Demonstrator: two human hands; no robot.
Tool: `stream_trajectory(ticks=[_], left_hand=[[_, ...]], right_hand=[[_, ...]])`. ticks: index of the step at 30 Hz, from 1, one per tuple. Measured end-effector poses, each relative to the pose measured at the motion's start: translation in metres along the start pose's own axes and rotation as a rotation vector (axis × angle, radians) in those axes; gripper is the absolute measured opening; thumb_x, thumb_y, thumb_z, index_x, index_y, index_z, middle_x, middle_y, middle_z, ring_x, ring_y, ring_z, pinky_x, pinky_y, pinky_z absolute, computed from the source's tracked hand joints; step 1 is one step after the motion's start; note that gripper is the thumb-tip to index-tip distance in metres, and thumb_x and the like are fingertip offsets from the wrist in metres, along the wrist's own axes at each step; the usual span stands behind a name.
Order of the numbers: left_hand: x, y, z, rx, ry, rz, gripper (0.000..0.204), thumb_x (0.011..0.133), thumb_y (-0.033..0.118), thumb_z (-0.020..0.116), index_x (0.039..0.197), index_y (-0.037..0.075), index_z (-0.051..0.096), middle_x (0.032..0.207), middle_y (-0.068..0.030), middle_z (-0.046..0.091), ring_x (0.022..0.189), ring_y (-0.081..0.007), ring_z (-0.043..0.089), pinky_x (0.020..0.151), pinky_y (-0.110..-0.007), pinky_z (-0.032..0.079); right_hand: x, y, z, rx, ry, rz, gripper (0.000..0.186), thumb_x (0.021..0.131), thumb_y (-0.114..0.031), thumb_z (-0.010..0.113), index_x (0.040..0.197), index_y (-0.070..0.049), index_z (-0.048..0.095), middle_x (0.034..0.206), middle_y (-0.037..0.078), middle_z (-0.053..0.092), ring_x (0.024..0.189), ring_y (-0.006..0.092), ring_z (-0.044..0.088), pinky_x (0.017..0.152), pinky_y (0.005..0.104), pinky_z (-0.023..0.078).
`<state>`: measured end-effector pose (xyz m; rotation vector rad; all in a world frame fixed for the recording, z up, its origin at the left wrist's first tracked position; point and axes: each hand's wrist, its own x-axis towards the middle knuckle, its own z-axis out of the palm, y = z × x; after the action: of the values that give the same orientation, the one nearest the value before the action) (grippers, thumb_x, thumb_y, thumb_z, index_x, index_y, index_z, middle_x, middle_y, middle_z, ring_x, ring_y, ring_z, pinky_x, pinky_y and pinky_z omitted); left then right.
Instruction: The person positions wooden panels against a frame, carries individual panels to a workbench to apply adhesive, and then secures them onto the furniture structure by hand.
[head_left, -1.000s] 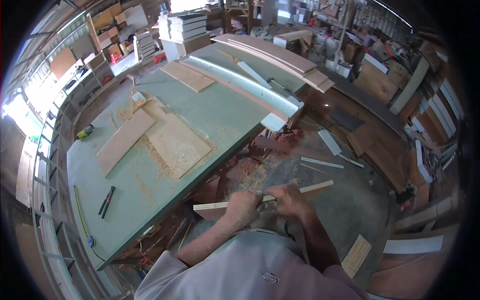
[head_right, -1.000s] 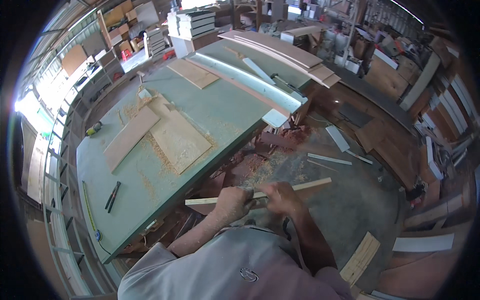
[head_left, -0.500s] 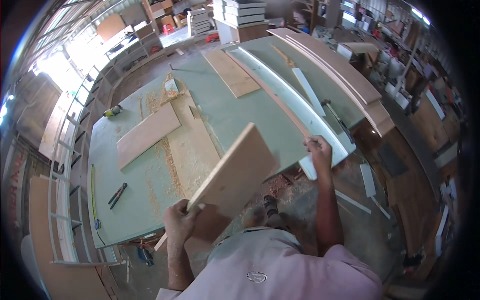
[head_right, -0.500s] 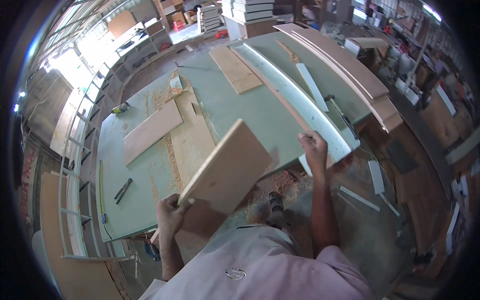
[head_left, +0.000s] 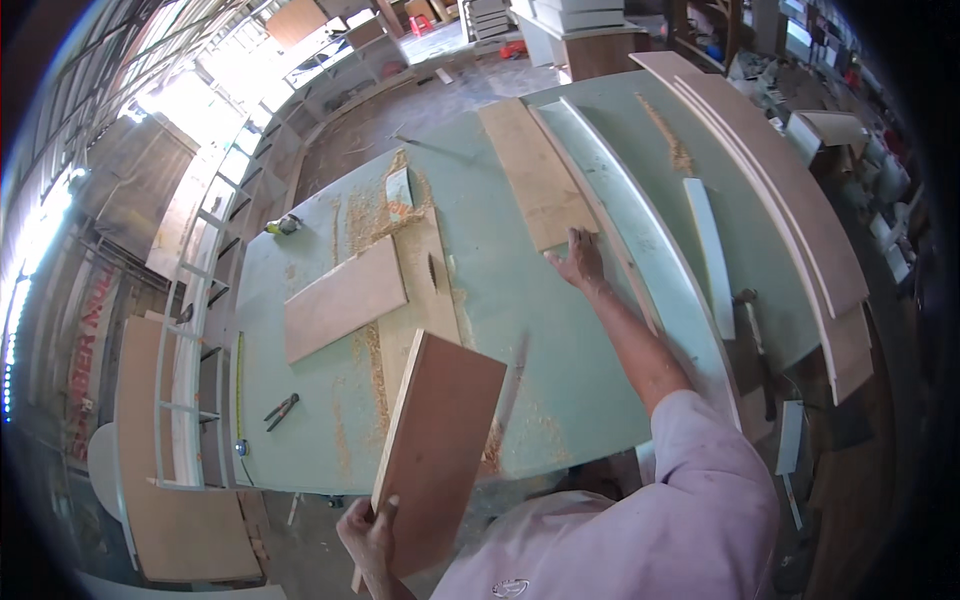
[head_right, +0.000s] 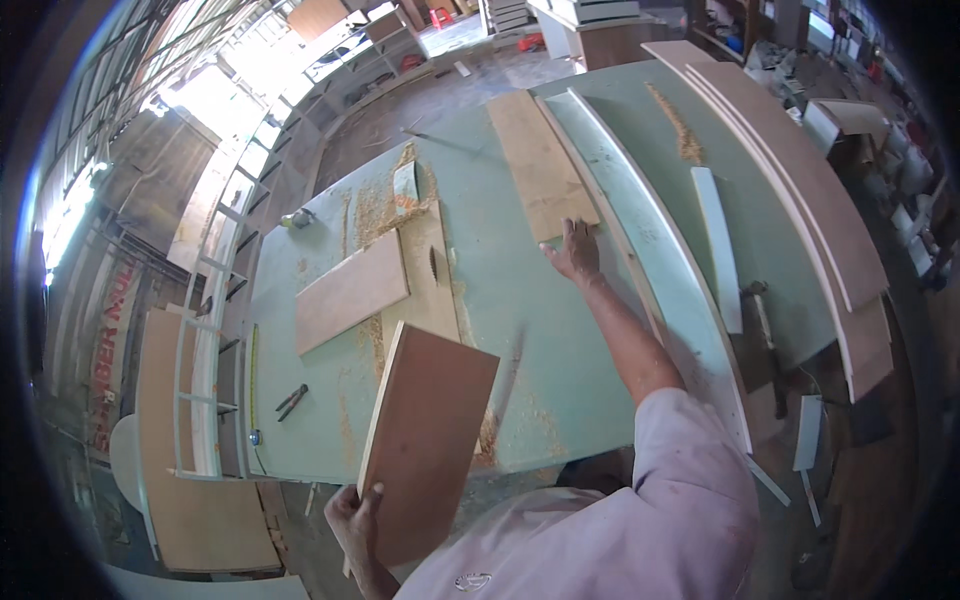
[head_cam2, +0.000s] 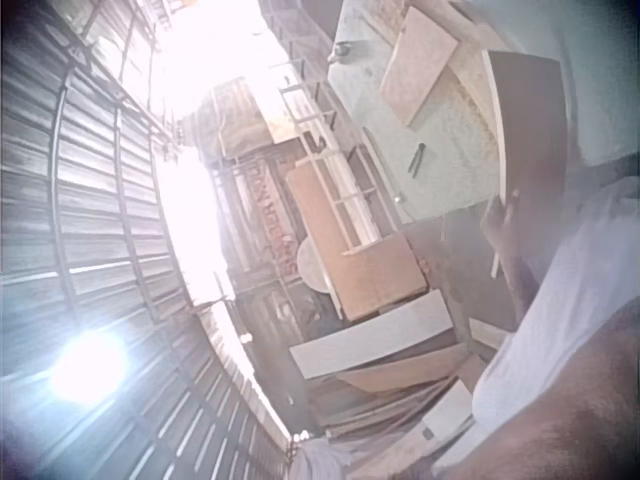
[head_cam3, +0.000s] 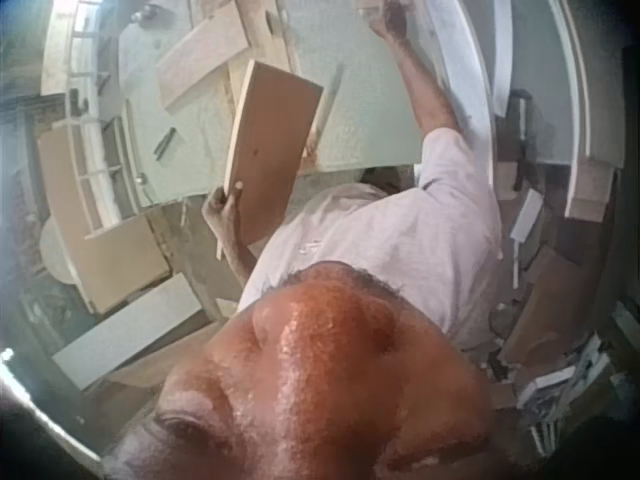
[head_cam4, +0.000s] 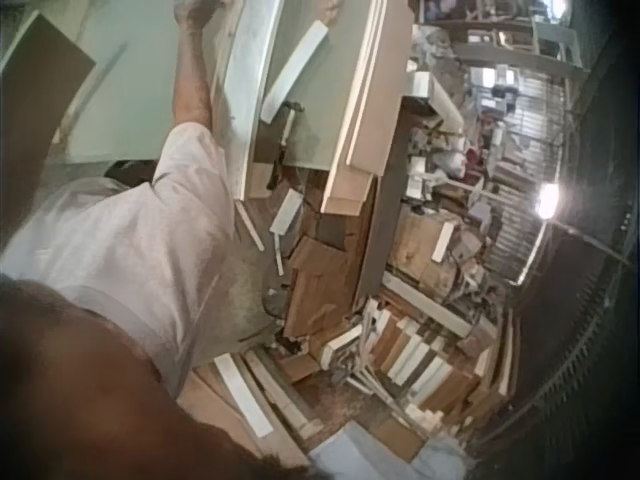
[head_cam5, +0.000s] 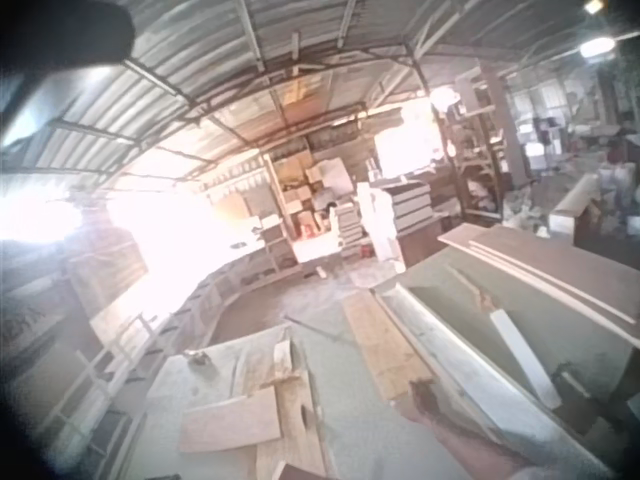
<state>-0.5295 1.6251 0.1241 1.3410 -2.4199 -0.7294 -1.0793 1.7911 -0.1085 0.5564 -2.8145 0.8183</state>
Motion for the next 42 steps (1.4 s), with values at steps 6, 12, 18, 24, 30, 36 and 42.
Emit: stream_trajectory(ticks=[6, 12, 18, 24, 30, 36, 42], left_hand=[[-0.026, -0.004, 0.009, -0.165, 0.103, -0.194, 0.026, 0.076, 0.012, 0.079, 0.071, -0.006, 0.061, 0.060, 0.0048, 0.047, 0.058, -0.0082, 0.040, 0.053, -0.029, 0.032], [-0.039, 0.009, 0.014, -0.117, 0.136, -0.277, 0.054, 0.083, 0.022, 0.085, 0.063, 0.012, 0.036, 0.063, 0.0059, 0.030, 0.061, -0.0103, 0.026, 0.050, -0.031, 0.020], [-0.046, 0.017, 0.012, -0.031, 0.052, -0.359, 0.030, 0.091, 0.024, 0.077, 0.073, 0.011, 0.058, 0.070, 0.0004, 0.050, 0.060, -0.0139, 0.046, 0.057, -0.032, 0.041], [-0.039, -0.003, 0.000, 0.022, 0.064, -0.370, 0.037, 0.076, 0.029, 0.083, 0.075, -0.003, 0.066, 0.058, -0.0120, 0.050, 0.055, -0.0157, 0.045, 0.054, -0.036, 0.039], [-0.056, -0.056, -0.031, -0.126, 0.071, -0.319, 0.036, 0.076, 0.035, 0.082, 0.084, 0.001, 0.074, 0.060, -0.0072, 0.057, 0.058, -0.0128, 0.051, 0.056, -0.035, 0.042], [-0.130, -0.177, -0.068, -0.307, 0.155, -0.449, 0.031, 0.077, 0.033, 0.082, 0.088, 0.005, 0.076, 0.065, -0.0060, 0.064, 0.061, -0.0117, 0.056, 0.060, -0.032, 0.046], [-0.201, -0.272, -0.108, -0.298, 0.226, -0.636, 0.033, 0.078, 0.038, 0.078, 0.094, 0.009, 0.077, 0.079, -0.0146, 0.072, 0.074, -0.0300, 0.070, 0.072, -0.040, 0.054]], right_hand=[[0.095, -0.013, 0.045, -0.256, -0.181, 0.063, 0.100, 0.081, -0.071, 0.063, 0.160, -0.020, 0.027, 0.167, 0.016, 0.016, 0.154, 0.0359, 0.014, 0.123, 0.0600, 0.012], [0.092, -0.006, 0.056, -0.365, -0.222, 0.150, 0.089, 0.088, -0.075, 0.047, 0.161, -0.029, 0.025, 0.169, 0.008, 0.013, 0.154, 0.0394, 0.009, 0.118, 0.0719, 0.001], [0.055, 0.009, 0.057, -0.389, -0.152, 0.143, 0.085, 0.090, -0.071, 0.044, 0.161, -0.027, 0.026, 0.169, 0.013, 0.014, 0.154, 0.0404, 0.009, 0.116, 0.0733, 0.000], [-0.055, 0.025, 0.044, -0.239, -0.168, 0.140, 0.089, 0.089, -0.062, 0.059, 0.160, -0.020, 0.026, 0.167, 0.017, 0.017, 0.155, 0.0381, 0.010, 0.123, 0.0591, 0.008], [-0.209, 0.009, -0.003, -0.567, -0.224, 0.273, 0.085, 0.092, -0.068, 0.051, 0.161, -0.027, 0.023, 0.169, 0.014, 0.009, 0.155, 0.0393, 0.007, 0.117, 0.0711, 0.007], [-0.328, 0.000, -0.027, -0.649, -0.217, 0.234, 0.082, 0.095, -0.072, 0.041, 0.162, -0.031, 0.017, 0.170, 0.013, 0.005, 0.155, 0.0394, 0.009, 0.116, 0.0715, 0.013], [-0.354, 0.024, -0.031, -0.709, -0.252, 0.259, 0.081, 0.095, -0.073, 0.038, 0.162, -0.031, 0.018, 0.170, 0.012, 0.005, 0.155, 0.0388, 0.011, 0.115, 0.0723, 0.014]])
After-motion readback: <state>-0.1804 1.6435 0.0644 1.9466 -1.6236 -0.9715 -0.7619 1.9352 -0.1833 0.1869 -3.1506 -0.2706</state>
